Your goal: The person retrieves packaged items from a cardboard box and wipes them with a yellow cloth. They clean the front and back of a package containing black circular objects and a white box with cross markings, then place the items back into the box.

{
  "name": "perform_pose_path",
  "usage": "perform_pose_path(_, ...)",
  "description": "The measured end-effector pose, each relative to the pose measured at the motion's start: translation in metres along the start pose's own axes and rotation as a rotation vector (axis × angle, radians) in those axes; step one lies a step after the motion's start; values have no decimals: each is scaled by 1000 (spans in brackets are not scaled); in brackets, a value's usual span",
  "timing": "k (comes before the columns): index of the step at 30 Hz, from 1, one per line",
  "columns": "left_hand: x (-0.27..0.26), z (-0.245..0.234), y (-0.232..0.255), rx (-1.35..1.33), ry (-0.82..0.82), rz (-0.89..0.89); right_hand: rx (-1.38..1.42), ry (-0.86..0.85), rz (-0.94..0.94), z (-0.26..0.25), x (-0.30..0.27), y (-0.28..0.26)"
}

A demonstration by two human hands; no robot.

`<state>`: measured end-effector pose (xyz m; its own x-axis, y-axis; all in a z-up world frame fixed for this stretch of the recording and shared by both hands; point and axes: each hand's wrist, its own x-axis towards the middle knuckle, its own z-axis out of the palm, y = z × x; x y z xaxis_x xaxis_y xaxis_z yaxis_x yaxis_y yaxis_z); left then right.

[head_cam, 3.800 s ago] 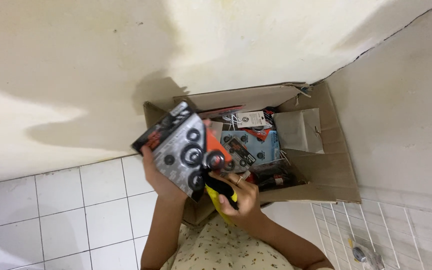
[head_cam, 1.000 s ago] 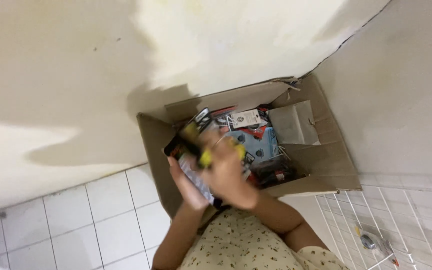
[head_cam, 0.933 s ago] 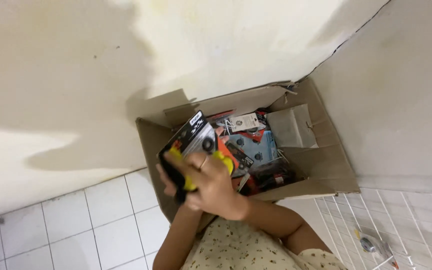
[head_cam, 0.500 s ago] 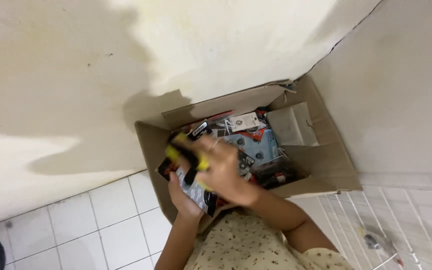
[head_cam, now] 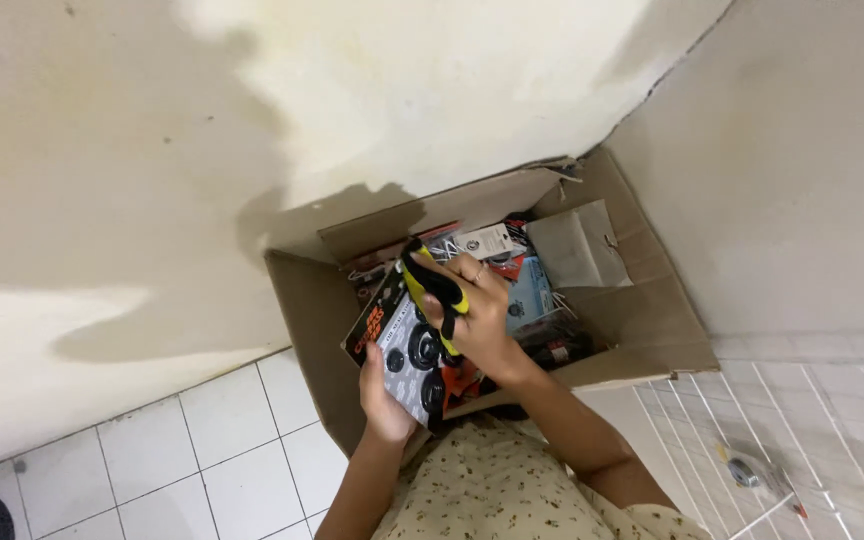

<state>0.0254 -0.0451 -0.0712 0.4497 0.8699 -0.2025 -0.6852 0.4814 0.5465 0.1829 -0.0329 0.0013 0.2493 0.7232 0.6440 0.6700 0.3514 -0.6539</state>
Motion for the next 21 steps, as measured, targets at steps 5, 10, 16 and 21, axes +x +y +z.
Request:
perform_pose_path(5,12,44,41,-231,-280,193,-103,8,-20,15,-35,5)
perform_pose_path(10,8,90,65,-207,-175,294,185,106,-150,35,-76,-25)
perform_pose_path(16,-3,88,57,-671,-583,-23,107,117,-223,44,-52,-43)
perform_pose_path(21,-1,67,51,-70,-189,321,-120,11,5,37,-29,-14)
